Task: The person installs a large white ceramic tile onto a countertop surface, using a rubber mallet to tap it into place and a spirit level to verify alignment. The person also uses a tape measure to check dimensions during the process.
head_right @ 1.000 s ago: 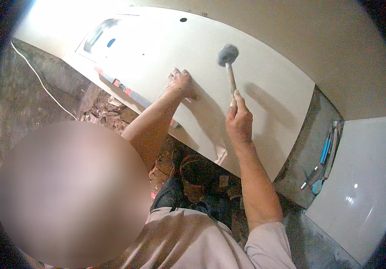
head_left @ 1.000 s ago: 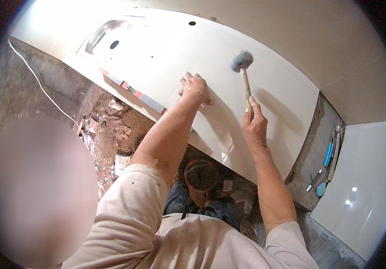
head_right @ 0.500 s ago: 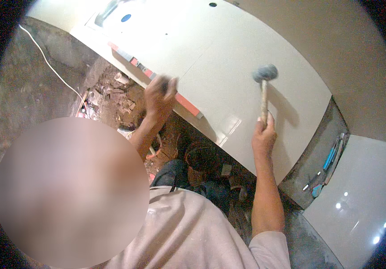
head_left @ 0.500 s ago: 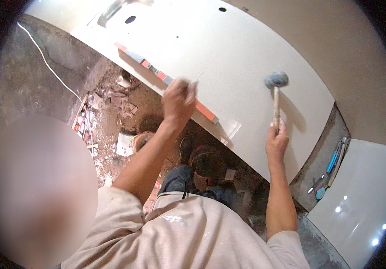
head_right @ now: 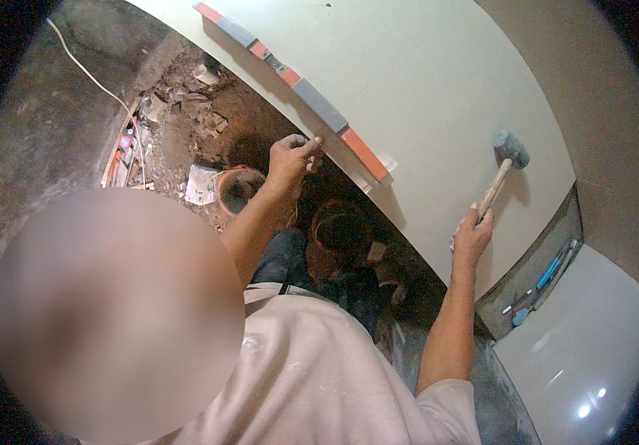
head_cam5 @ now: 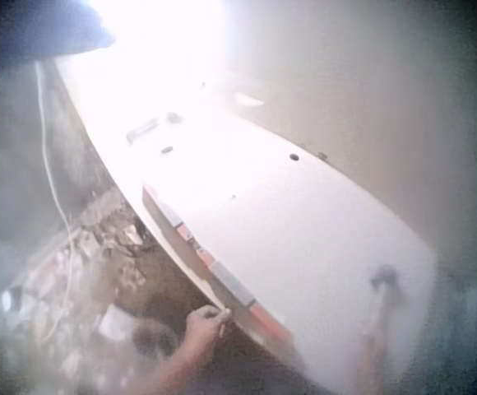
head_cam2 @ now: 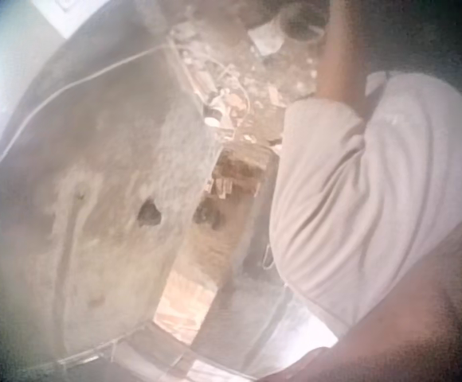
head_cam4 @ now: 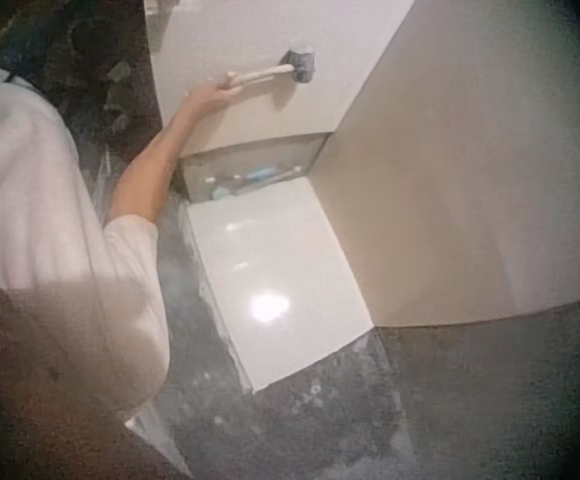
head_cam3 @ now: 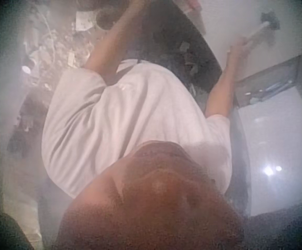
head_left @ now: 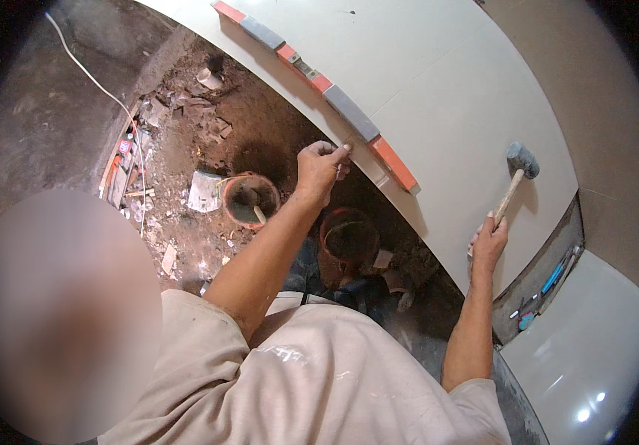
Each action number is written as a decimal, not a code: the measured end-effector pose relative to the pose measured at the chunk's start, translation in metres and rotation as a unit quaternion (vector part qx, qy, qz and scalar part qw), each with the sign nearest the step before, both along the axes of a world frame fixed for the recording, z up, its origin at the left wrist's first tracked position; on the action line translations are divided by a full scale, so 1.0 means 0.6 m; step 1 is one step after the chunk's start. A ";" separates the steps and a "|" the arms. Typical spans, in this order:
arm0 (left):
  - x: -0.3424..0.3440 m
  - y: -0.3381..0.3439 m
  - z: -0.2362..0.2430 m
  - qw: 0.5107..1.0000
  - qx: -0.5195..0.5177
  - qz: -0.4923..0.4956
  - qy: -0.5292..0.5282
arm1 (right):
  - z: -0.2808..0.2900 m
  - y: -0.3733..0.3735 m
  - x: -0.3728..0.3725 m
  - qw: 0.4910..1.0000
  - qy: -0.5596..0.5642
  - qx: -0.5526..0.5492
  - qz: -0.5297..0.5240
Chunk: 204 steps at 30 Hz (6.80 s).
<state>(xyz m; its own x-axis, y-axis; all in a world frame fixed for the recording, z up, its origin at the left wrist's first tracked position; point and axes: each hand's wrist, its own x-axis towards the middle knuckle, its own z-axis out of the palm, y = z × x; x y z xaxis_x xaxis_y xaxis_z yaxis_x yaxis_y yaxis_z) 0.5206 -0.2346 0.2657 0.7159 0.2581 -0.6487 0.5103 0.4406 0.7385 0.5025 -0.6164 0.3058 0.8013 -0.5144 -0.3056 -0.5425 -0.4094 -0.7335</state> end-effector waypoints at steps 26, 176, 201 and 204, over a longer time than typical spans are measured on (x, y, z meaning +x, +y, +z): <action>0.722 -0.164 0.043 0.382 0.635 -0.579 -0.339 | -0.008 0.029 0.029 0.983 0.008 -0.173 0.060; -0.493 0.320 -0.241 0.823 0.229 -0.476 0.208 | 0.043 0.102 -0.160 0.931 0.011 -0.281 0.231; -0.483 0.339 -0.287 0.844 0.222 -0.453 0.180 | 0.049 0.104 -0.151 0.935 0.025 -0.274 0.226; -0.468 0.334 -0.300 0.851 0.244 -0.440 0.150 | 0.051 0.101 -0.151 0.932 0.026 -0.277 0.230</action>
<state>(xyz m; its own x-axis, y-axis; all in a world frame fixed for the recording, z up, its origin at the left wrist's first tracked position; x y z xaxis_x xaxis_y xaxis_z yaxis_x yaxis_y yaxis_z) 0.2396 -0.0342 0.0857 0.5921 -0.0010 -0.8059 0.6825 -0.5311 0.5021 0.4117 -0.5561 0.3362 0.9679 -0.2094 -0.1390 -0.2439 -0.9161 -0.3182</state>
